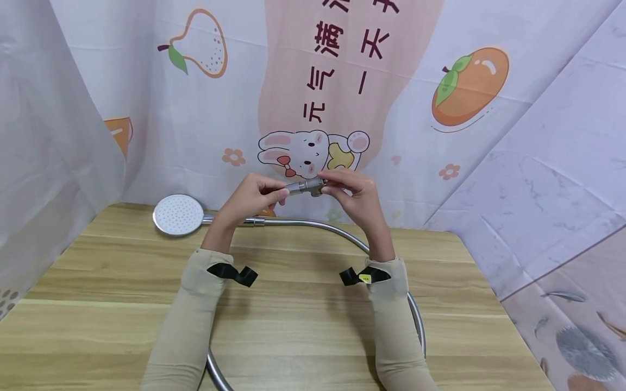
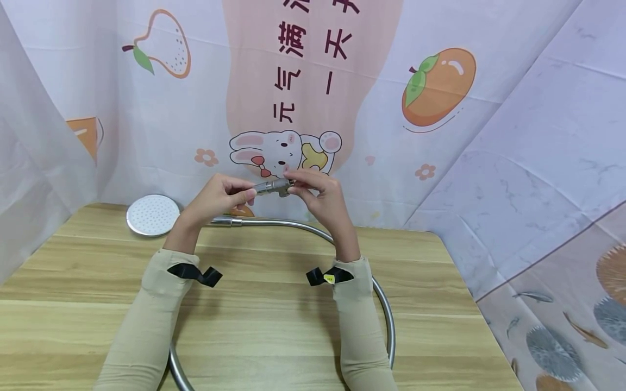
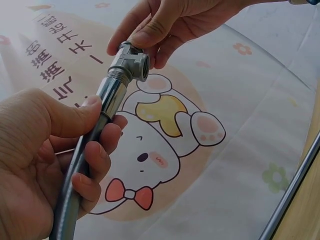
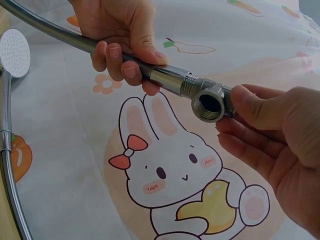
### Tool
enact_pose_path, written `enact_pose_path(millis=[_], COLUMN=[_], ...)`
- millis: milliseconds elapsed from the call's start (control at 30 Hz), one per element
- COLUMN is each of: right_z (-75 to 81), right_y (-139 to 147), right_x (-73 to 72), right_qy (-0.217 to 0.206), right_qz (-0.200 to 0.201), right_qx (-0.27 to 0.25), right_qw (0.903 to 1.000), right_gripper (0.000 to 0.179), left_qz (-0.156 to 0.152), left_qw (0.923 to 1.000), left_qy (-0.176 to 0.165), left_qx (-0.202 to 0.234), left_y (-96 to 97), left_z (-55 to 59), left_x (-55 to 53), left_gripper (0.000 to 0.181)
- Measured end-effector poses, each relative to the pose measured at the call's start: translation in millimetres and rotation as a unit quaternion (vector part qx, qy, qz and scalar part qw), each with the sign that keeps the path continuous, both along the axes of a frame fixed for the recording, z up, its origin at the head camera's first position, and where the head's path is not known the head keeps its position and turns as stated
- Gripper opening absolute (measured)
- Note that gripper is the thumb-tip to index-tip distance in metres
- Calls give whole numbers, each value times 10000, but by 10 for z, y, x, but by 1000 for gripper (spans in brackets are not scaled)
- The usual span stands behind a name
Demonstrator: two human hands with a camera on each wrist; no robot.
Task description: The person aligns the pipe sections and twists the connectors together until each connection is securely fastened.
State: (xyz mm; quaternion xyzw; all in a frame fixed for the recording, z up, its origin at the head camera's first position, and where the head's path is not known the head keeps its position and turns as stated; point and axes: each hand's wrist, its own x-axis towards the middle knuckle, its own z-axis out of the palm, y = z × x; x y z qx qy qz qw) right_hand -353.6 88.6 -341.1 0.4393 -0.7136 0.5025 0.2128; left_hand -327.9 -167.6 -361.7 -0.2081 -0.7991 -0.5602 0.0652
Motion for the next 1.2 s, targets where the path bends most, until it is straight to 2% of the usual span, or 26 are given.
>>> enact_pose_path(millis=[300, 533, 800, 1200], right_z=[11, 9, 8, 5], right_y=[-2, 7, 9, 14], right_x=[10, -3, -3, 8], right_qy=[-135, 70, 133, -104], right_qz=[-23, 122, 77, 26], right_qx=[68, 181, 204, 133], right_qw=[9999, 9997, 9997, 9999], right_gripper=[29, 26, 27, 27], left_qz=[0, -15, -49, -66], left_qw=[10000, 10000, 10000, 9999], left_qy=[-12, -17, 1, 91], left_qx=[30, 17, 18, -70], left_y=[2, -3, -3, -5], left_z=[2, -3, -5, -12], left_x=[3, -2, -2, -6], left_gripper=[18, 18, 19, 18])
